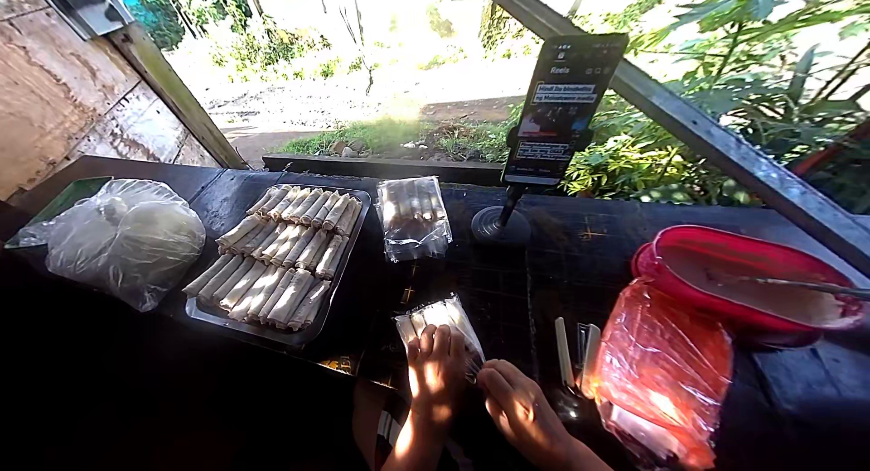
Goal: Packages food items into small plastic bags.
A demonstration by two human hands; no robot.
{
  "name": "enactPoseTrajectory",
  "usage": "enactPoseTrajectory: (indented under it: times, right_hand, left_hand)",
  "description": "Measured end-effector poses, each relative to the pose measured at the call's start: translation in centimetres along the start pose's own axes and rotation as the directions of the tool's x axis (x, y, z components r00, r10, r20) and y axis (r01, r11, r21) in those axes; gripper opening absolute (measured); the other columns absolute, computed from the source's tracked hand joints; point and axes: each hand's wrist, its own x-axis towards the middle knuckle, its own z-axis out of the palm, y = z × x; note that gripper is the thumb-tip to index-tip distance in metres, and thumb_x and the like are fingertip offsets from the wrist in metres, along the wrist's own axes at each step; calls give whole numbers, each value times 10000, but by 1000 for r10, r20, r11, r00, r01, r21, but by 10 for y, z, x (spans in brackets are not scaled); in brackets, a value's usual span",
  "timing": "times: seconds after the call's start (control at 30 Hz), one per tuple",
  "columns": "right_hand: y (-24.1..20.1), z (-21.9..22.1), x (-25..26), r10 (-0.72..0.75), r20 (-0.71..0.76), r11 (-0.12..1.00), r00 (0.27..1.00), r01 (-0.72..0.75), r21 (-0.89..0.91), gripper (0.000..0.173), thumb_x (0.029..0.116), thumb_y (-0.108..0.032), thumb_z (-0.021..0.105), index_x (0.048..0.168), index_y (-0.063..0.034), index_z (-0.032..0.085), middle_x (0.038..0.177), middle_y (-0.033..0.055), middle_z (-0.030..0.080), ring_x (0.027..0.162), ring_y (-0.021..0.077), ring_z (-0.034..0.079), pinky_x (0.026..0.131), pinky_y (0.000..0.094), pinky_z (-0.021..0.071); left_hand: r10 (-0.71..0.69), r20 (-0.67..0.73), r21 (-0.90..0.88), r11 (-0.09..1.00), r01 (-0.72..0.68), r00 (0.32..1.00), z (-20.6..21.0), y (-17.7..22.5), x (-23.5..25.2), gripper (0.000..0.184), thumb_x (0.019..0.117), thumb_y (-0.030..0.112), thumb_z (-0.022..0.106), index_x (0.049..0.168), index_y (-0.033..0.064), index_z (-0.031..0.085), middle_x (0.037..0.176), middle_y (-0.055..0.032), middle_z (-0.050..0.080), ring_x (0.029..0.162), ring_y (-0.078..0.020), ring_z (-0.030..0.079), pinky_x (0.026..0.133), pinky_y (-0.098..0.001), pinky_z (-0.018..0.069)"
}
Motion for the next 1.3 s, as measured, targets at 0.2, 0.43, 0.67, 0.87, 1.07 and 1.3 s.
enactPoseTrajectory:
  times: [0.2, 0.43, 0.67, 0.87, 1.07, 1.3]
  right_hand:
    - [4, -3, 2, 55, 23, 998, 998, -55, -19, 108, 783, -70, 559, 836, -75, 653, 782, 64, 649, 686, 179, 653, 635, 260, 557]
    - [8, 1, 0, 14, 21, 998, 1000, -15, 53, 63, 824, -75, 556, 820, -85, 618, 773, 61, 626, 704, 175, 636, 657, 243, 547]
    - [11, 0, -5, 85, 12, 995, 996, -85, -54, 352, 839, -262, 604, 1154, -111, 644, 1177, 100, 690, 1138, 252, 652, 951, 364, 528]
    - [12, 5, -5, 63, 102, 982, 993, -44, -183, 501, 891, -224, 508, 1339, -58, 660, 1404, 76, 654, 1348, 329, 569, 1077, 539, 444]
    - [10, 8, -4, 76, 90, 953, 993, -45, -301, 468, 889, -221, 499, 1279, -63, 704, 1377, 52, 676, 1299, 301, 616, 1037, 579, 455]
    - [10, 0, -4, 76, 107, 978, 991, -53, -201, 536, 791, -32, 608, 1321, -53, 685, 1383, 101, 666, 1269, 369, 634, 992, 604, 504]
  left_hand:
    - [92, 181, -201, 978, -55, 979, -21, -19, 0, 304, 789, 172, 809, 1075, 97, 740, 1111, -76, 742, 1082, -267, 701, 898, -456, 541]
    - [20, 36, -111, 994, -16, 999, -8, -18, -8, 129, 874, 153, 669, 957, 148, 768, 1035, -30, 767, 1027, -210, 715, 892, -380, 528]
    - [112, 52, -68, 992, -108, 992, -6, -22, -18, 336, 900, 271, 620, 1153, 95, 754, 1240, -113, 727, 1192, -280, 674, 1020, -427, 492]
    - [231, 136, 19, 972, -236, 963, -3, -18, -22, 464, 1026, 359, 437, 1292, 93, 709, 1402, -37, 658, 1311, -209, 611, 1096, -424, 433]
    - [266, 113, 42, 961, -272, 957, 0, -20, -21, 460, 1028, 318, 434, 1308, 65, 698, 1390, -39, 666, 1310, -180, 609, 1118, -374, 417]
    - [185, 83, -88, 980, -178, 979, -8, -15, -24, 391, 956, 179, 529, 1283, 75, 717, 1347, -89, 689, 1265, -268, 649, 1085, -473, 471]
